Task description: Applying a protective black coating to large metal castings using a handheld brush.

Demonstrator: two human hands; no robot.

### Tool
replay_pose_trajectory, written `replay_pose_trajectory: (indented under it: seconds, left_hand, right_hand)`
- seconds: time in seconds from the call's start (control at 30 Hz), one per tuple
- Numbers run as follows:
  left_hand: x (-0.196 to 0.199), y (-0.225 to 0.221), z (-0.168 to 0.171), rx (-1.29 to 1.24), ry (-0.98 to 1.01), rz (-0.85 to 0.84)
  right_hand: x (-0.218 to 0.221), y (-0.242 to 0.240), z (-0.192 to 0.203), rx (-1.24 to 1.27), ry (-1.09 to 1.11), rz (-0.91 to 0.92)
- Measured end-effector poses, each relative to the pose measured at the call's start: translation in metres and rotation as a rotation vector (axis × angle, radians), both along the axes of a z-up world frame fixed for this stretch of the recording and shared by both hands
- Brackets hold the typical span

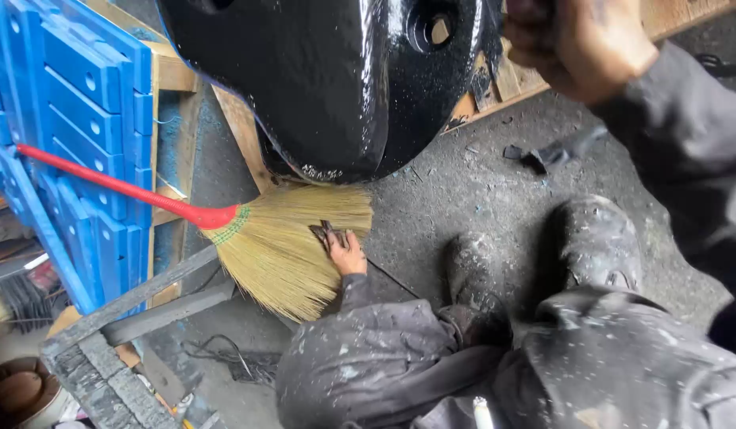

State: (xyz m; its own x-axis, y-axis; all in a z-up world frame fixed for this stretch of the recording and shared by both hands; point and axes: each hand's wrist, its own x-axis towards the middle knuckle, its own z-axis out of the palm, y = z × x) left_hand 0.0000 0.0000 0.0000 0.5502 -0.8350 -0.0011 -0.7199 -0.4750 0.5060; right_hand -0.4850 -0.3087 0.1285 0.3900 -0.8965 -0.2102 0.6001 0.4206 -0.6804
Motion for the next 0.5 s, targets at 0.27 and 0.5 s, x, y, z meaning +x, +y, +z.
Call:
replay_pose_trajectory:
  seconds: [0.27, 0.5]
  left_hand:
    - [0.006, 0.064, 0.049, 0.055, 0.424, 0.016]
    - [-0.015, 0.076, 0.075, -0.001, 0.649, 0.265]
  right_hand:
    - [0.026, -0.061, -0.024, -0.062, -0.328, 0.127]
    - [0.051, -0.094, -0.055, 0.094, -0.421, 0.174]
